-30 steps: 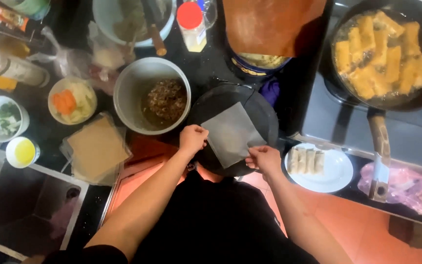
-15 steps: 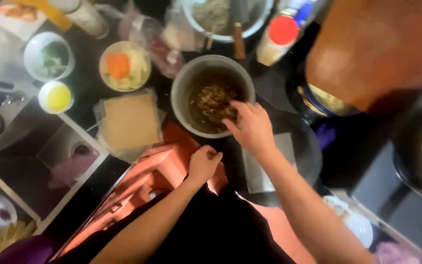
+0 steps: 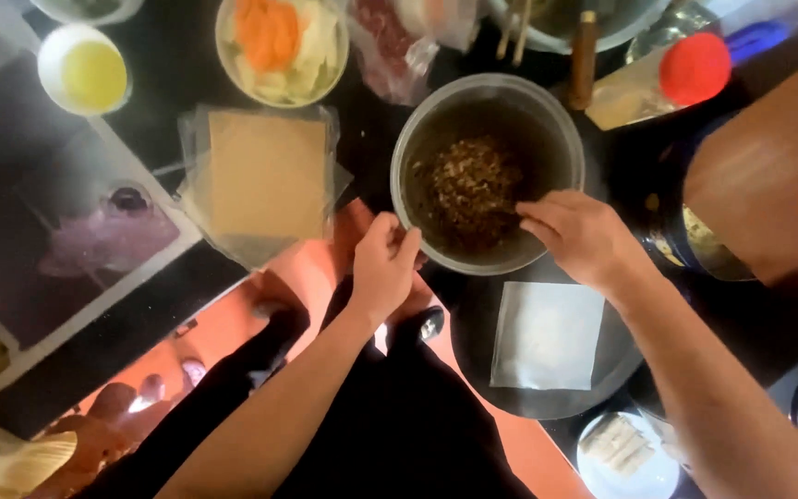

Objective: The person is assembling spring rolls by placing a portion of filling onto a wrapper and then folding and rolling it into a cylinder.

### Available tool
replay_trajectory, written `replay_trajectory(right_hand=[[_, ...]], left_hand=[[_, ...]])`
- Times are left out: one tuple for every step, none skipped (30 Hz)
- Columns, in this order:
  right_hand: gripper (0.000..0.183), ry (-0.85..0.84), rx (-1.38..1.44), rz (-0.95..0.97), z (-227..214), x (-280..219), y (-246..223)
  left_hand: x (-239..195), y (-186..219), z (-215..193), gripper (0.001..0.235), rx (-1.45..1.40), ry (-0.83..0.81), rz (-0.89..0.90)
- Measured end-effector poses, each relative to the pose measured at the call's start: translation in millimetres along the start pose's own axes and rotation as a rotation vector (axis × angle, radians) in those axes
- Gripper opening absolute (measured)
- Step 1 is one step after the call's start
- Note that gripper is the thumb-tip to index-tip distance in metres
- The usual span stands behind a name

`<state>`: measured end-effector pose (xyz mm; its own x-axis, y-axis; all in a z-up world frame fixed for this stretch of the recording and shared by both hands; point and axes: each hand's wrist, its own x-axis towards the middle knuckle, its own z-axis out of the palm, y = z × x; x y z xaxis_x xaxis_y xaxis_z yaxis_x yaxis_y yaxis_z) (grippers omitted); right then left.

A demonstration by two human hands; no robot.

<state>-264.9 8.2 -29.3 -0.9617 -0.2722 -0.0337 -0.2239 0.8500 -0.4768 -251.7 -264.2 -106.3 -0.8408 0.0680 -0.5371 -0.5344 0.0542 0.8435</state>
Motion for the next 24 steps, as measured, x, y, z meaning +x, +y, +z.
replay_trajectory(right_hand=[[0.015, -0.022, 0.001, -0.057, 2, -2, 3], [0.016, -0.039, 0.003, -0.116, 5, -4, 6], [0.016, -0.047, 0.005, -0.119, 6, -1, 6], [0.015, -0.083, -0.009, -0.192, 7, 1, 6], [0.014, -0.119, -0.022, -0.266, 6, 3, 6], [0.014, -0.121, -0.022, -0.263, 12, 5, 7], [0.016, -0.1, -0.04, -0.305, 18, 6, 9], [0.019, -0.078, -0.059, -0.347, 23, 7, 10], [0.019, -0.078, -0.059, -0.345, 22, 9, 5], [0.02, -0.072, -0.078, -0.376, 19, 11, 1], [0.022, -0.066, -0.097, -0.407, 17, 12, -3], [0.022, -0.068, -0.098, -0.407, 22, 12, -1], [0.023, -0.088, -0.066, -0.407, 27, 11, 0], [0.024, -0.107, -0.033, -0.407, 32, 10, 2], [0.024, -0.108, -0.034, -0.407, 35, 12, 4], [0.021, -0.116, 0.026, -0.393, 38, 14, 6], [0.019, -0.124, 0.086, -0.379, 41, 17, 9], [0.019, -0.123, 0.083, -0.378, 41, 14, 7], [0.018, -0.107, 0.104, -0.369, 41, 12, 4], [0.018, -0.094, 0.126, -0.361, 42, 10, 2], [0.018, -0.094, 0.123, -0.361, 42, 13, 0], [0.014, -0.073, 0.124, -0.341, 42, 15, -1], [0.011, -0.051, 0.125, -0.32, 43, 16, -2], [0.011, -0.052, 0.125, -0.314, 46, 19, -2]], left_hand=[[2, 5, -1, 0.019, 0.068, 0.022, 0.027], [5, 10, -2, 0.02, 0.138, 0.044, 0.058], [7, 16, -5, 0.02, 0.135, 0.049, 0.052], [10, 23, -9, 0.019, 0.09, 0.055, 0.059], [13, 31, -12, 0.017, 0.045, 0.062, 0.066], [14, 30, -13, 0.017, 0.045, 0.06, 0.063], [14, 30, -14, 0.017, 0.028, 0.046, 0.09], [14, 31, -15, 0.017, 0.012, 0.032, 0.119], [15, 29, -16, 0.017, 0.012, 0.031, 0.118], [16, 28, -16, 0.016, 0.023, 0.025, 0.127], [17, 26, -17, 0.015, 0.034, 0.019, 0.136], [17, 27, -16, 0.015, 0.032, 0.019, 0.135], [16, 28, -15, 0.015, 0.033, 0.023, 0.129], [16, 28, -15, 0.014, 0.034, 0.026, 0.123], [14, 30, -15, 0.014, 0.032, 0.026, 0.122], [13, 33, -16, 0.013, 0.039, 0.029, 0.113], [13, 36, -16, 0.013, 0.047, 0.032, 0.105], [15, 34, -17, 0.013, 0.045, 0.03, 0.107], [17, 31, -18, 0.013, 0.038, 0.018, 0.12], [18, 27, -19, 0.014, 0.029, 0.006, 0.132], [18, 29, -20, 0.014, 0.027, 0.005, 0.133], [17, 29, -20, 0.014, 0.021, 0.002, 0.111], [17, 30, -20, 0.014, 0.015, -0.001, 0.089], [18, 29, -20, 0.014, 0.016, -0.007, 0.086]])
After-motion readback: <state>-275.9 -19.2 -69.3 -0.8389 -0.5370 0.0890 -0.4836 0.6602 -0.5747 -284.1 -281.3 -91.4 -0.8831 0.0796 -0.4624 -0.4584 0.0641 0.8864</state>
